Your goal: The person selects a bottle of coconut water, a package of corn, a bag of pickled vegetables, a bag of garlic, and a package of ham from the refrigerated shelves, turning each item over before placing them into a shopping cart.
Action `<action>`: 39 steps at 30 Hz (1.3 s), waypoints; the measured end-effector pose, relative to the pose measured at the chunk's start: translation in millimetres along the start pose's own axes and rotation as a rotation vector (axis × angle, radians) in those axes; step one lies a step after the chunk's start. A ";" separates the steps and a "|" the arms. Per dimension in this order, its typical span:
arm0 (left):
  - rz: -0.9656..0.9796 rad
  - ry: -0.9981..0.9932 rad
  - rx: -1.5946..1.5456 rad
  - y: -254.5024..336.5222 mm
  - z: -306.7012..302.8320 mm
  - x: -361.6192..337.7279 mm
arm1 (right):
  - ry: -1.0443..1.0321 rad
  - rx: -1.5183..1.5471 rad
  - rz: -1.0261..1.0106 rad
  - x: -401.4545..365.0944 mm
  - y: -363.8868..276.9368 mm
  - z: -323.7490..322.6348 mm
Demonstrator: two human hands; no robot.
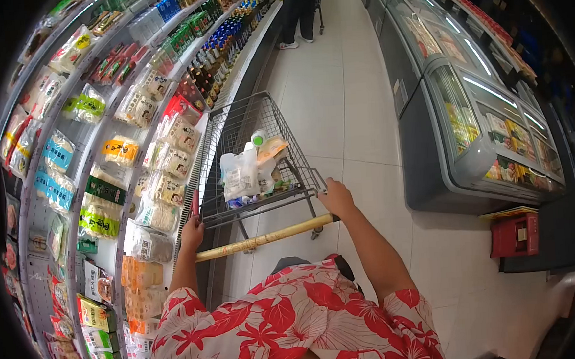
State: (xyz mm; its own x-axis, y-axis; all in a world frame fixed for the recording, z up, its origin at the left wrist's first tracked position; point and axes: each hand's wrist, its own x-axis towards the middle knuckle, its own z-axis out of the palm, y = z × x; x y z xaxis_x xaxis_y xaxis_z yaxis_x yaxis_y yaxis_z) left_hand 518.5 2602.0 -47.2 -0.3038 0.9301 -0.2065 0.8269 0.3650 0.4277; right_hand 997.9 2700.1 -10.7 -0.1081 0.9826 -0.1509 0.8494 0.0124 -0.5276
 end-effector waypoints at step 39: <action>-0.707 0.331 0.021 437.9 220.2 68.2 | -0.712 0.341 -0.375 457.3 281.9 -190.8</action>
State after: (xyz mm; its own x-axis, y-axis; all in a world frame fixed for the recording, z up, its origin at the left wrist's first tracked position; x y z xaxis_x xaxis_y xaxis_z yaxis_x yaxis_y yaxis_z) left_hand 964.1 2816.4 -67.7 -0.8845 0.4422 -0.1488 0.3924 0.8776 0.2755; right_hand 1286.4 3188.3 -68.9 -0.7429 0.5744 -0.3439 0.5051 0.1437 -0.8510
